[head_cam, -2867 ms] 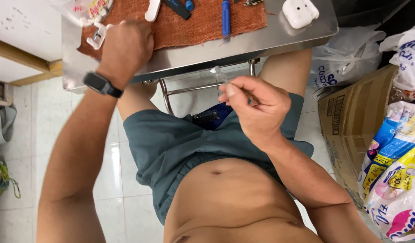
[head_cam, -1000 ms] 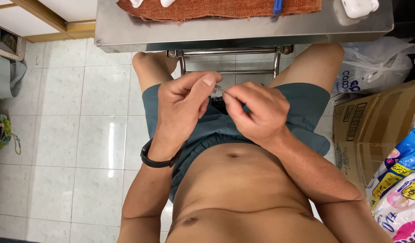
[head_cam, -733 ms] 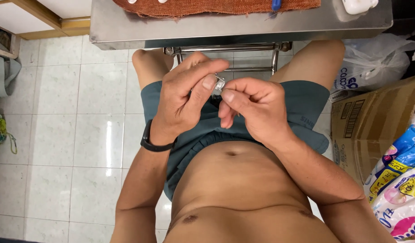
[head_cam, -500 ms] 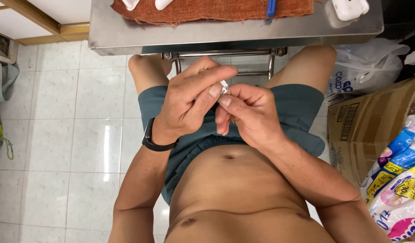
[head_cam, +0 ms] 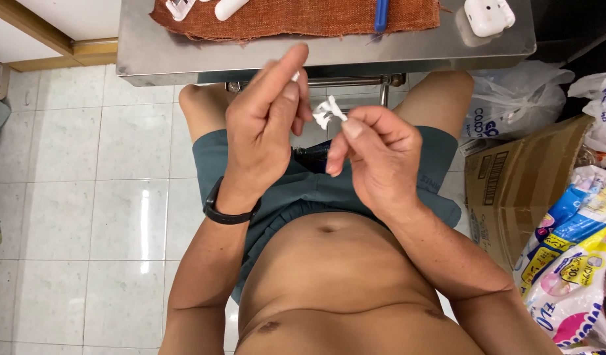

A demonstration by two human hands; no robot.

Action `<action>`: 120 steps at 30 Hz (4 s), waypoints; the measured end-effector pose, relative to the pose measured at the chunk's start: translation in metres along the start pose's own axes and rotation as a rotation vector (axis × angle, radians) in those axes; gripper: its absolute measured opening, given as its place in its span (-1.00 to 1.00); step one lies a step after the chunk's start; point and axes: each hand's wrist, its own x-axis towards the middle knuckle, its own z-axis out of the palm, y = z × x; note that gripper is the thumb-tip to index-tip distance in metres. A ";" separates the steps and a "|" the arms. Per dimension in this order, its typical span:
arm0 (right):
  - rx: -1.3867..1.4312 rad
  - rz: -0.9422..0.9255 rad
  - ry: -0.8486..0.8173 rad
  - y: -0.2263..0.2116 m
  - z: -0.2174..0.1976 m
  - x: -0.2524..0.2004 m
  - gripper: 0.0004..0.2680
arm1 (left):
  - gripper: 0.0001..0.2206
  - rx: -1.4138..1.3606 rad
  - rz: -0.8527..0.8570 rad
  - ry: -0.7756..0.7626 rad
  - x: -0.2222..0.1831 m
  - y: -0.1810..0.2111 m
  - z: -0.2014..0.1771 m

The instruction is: Disassembling and organizing internal components of a wireless earbud case using a small screwdriver and manual manipulation.

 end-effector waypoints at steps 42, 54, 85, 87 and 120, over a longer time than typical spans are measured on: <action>-0.521 -0.198 -0.230 -0.038 0.004 0.001 -0.90 | -0.93 0.045 -0.130 0.013 -0.011 0.072 -0.033; -0.813 -0.537 -0.324 -0.032 0.003 0.002 -0.87 | -0.83 0.242 0.016 -0.344 0.011 0.096 -0.060; -0.985 -0.864 -0.508 -0.040 -0.001 0.022 -0.91 | -0.73 -0.155 -0.446 -0.274 0.019 0.103 -0.073; -0.975 -0.855 -0.529 -0.042 0.000 0.023 -0.90 | -0.69 -0.132 -0.447 -0.314 0.020 0.106 -0.074; -0.984 -0.933 -0.544 -0.047 0.012 0.033 -0.93 | -0.86 -0.173 -0.454 -0.307 0.020 0.088 -0.074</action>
